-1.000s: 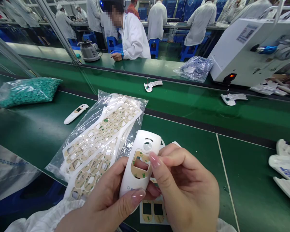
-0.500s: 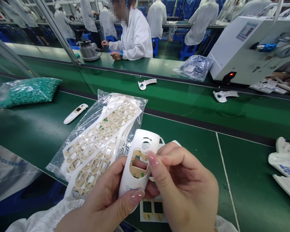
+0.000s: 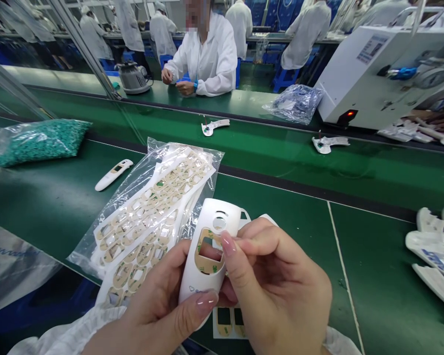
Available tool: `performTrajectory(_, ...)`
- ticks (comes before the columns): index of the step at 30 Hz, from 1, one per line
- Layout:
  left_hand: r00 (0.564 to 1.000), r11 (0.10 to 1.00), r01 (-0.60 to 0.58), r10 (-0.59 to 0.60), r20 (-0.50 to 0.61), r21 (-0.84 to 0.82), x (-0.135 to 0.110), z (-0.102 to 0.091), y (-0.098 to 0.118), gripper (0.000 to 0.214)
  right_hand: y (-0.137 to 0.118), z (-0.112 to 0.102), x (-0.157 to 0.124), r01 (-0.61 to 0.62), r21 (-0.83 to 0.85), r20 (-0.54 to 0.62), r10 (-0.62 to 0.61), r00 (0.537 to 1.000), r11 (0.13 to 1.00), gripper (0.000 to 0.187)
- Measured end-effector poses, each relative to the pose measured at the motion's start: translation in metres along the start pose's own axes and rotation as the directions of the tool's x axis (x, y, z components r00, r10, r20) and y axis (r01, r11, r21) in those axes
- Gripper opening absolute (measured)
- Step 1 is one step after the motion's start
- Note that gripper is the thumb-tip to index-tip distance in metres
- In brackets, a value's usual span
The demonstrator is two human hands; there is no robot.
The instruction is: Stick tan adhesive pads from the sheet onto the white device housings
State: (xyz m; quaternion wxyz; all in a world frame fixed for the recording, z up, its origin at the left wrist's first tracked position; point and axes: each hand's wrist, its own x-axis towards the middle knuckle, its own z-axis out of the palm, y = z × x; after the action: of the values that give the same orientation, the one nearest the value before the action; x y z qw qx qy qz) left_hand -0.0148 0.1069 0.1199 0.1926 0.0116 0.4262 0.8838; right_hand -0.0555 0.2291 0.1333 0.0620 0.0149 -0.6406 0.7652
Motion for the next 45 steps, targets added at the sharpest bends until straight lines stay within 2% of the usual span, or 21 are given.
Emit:
performTrajectory(8,0.998,0.999,0.034,-0.036,-0.045,-0.034,-0.001,0.003,0.002,0.030,0.001,0.002,-0.001,0.073,-0.055,0.022,-0.072,0.997,0.996,0.014)
performTrajectory(12,0.999,0.999,0.015,-0.017,-0.036,-0.050,-0.001,0.004,0.003,0.028,-0.001,0.004,-0.002,0.136,-0.116,-0.006,-0.138,0.990,0.984,0.014)
performTrajectory(19,0.997,0.999,-0.004,0.001,-0.073,-0.042,0.001,0.002,0.000,0.030,0.004,0.001,0.001,0.261,-0.340,-0.009,-0.281,0.960,0.903,0.010)
performTrajectory(22,0.996,1.000,-0.028,0.028,-0.083,0.002,0.004,-0.001,-0.001,0.034,0.012,-0.003,0.013,0.303,-0.325,0.017,-0.315,0.949,0.896,0.018)
performTrajectory(24,0.994,0.999,-0.046,0.047,-0.100,0.018,0.006,-0.003,-0.002,0.032,0.016,-0.007,0.023,0.240,-0.271,0.028,-0.242,0.970,0.932,0.030)
performTrajectory(26,0.992,0.997,-0.065,0.068,-0.108,0.031,0.007,-0.005,-0.003,0.030,0.017,-0.010,0.031,0.093,-0.211,0.083,-0.077,0.994,0.973,0.039)
performTrajectory(28,0.990,0.995,-0.085,0.089,-0.109,0.049,0.009,-0.008,-0.005,0.028,0.019,-0.012,0.036,-0.066,-0.191,0.193,0.104,0.976,0.979,0.036)
performTrajectory(30,0.990,0.994,-0.092,0.097,-0.107,0.053,0.011,-0.011,-0.007,0.027,0.022,-0.013,0.039,-0.143,-0.188,0.283,0.193,0.939,0.972,0.032)
performTrajectory(35,0.994,0.998,-0.063,0.064,-0.086,0.014,0.018,-0.018,-0.010,0.031,0.035,-0.010,0.039,-0.181,-0.106,0.293,0.204,0.934,0.978,0.043)
performTrajectory(39,0.990,0.998,-0.061,0.058,-0.127,-0.015,0.018,-0.017,-0.011,0.037,0.039,-0.008,0.040,-0.238,-0.065,0.363,0.245,0.899,0.969,0.043)
performTrajectory(41,0.987,0.998,-0.060,0.059,-0.151,-0.004,0.018,-0.015,-0.012,0.038,0.039,-0.007,0.041,-0.177,-0.116,0.384,0.208,0.899,0.977,0.042)
performTrajectory(45,0.981,0.995,-0.074,0.085,-0.173,0.071,0.025,-0.022,-0.018,0.037,0.044,-0.006,0.042,0.048,-0.323,0.321,0.062,0.945,0.945,0.040)
